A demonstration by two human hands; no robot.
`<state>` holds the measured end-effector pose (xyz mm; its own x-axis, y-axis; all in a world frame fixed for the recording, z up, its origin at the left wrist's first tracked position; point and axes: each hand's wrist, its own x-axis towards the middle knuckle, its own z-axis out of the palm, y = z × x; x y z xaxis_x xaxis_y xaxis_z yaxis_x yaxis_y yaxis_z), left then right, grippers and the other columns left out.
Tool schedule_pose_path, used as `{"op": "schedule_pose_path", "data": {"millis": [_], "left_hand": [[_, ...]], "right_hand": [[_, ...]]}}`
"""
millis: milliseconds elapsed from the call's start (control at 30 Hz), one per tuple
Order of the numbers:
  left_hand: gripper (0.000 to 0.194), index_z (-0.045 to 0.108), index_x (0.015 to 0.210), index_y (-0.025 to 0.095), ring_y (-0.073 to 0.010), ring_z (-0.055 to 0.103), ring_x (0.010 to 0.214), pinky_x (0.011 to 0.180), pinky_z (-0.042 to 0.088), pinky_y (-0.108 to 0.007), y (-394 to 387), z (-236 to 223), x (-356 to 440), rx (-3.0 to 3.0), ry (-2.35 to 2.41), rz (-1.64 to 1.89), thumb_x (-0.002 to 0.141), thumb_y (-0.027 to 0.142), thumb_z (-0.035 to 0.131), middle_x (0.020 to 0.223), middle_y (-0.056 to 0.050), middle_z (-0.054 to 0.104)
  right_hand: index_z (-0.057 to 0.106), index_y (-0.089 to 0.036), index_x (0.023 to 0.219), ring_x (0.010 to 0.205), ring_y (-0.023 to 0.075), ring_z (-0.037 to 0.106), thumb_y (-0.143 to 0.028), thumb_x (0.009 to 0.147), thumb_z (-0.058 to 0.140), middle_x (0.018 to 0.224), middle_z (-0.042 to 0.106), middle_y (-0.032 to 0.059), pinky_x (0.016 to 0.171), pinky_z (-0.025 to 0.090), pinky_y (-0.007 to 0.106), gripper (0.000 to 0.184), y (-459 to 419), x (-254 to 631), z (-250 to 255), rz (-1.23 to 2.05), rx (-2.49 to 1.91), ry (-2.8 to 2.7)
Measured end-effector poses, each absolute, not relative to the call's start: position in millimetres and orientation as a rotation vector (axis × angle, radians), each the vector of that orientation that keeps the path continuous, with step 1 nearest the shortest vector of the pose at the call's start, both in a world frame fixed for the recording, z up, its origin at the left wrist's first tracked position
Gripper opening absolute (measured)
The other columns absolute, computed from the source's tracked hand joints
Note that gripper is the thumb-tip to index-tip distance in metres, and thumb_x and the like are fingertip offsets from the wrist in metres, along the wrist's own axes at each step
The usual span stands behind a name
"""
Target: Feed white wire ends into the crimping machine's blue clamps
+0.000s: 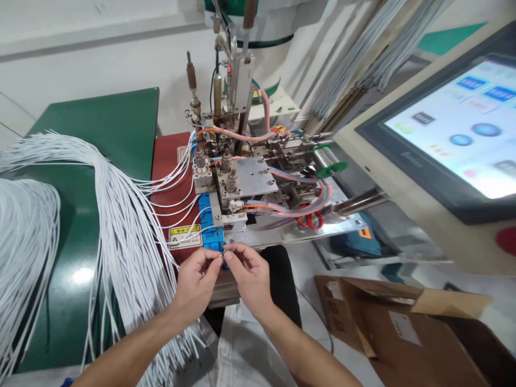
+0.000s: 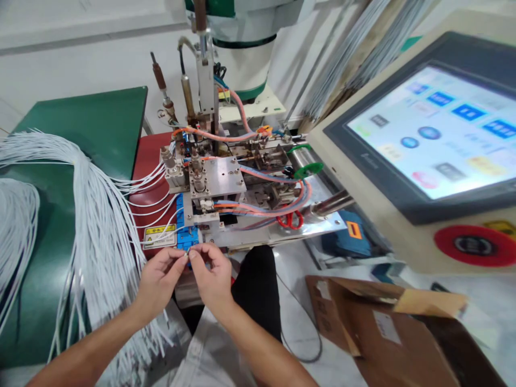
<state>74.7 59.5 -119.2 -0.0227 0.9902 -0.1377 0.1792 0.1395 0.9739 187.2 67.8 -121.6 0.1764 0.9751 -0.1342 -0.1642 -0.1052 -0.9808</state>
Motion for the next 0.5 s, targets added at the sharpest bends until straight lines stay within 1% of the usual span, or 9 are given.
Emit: {"op": "schedule_pose_path", "data": {"millis": [100,200,333,500], "left_hand": [[0.014,0.059,0.078,0.015,-0.0118,0.055,0.068,0.066,0.045,-0.021,59.7,-116.9,74.2,1.233,1.394,0.991,0.079,0.029,0.055,0.074,-0.001,0.060],[0.015,0.059,0.078,0.016,-0.0110,0.053,0.065,0.064,0.045,-0.021,58.8,-118.5,73.9,1.216,1.403,0.984,0.080,0.029,0.054,0.072,0.000,0.059],[0.015,0.058,0.080,0.016,-0.0104,0.053,0.063,0.062,0.045,-0.020,57.3,-124.8,73.9,1.201,1.414,1.029,0.081,0.031,0.054,0.072,0.000,0.059],[0.016,0.060,0.079,0.015,-0.0124,0.056,0.069,0.066,0.046,-0.022,58.1,-125.1,71.0,1.288,1.388,1.016,0.080,0.029,0.053,0.075,-0.002,0.061]], "right_hand": [[0.062,-0.017,0.068,0.064,0.0129,0.055,-0.024,0.069,0.061,0.068,0.061,0.0013,0.061,0.046,0.025,0.007,68.4,189.5,-124.6,1.229,-1.243,-0.938],[0.061,-0.017,0.065,0.060,0.0119,0.053,-0.026,0.070,0.062,0.064,0.060,0.0002,0.059,0.045,0.025,0.011,67.6,189.6,-125.3,1.236,-1.263,-0.927],[0.058,-0.016,0.065,0.055,0.0108,0.051,-0.026,0.072,0.059,0.060,0.058,-0.0005,0.055,0.044,0.024,0.012,66.2,187.1,-125.5,1.256,-1.272,-0.918],[0.057,-0.018,0.066,0.063,0.0124,0.053,-0.018,0.074,0.054,0.066,0.056,0.0003,0.060,0.044,0.025,0.008,69.8,191.7,-122.7,0.909,-1.222,-1.292]]}}
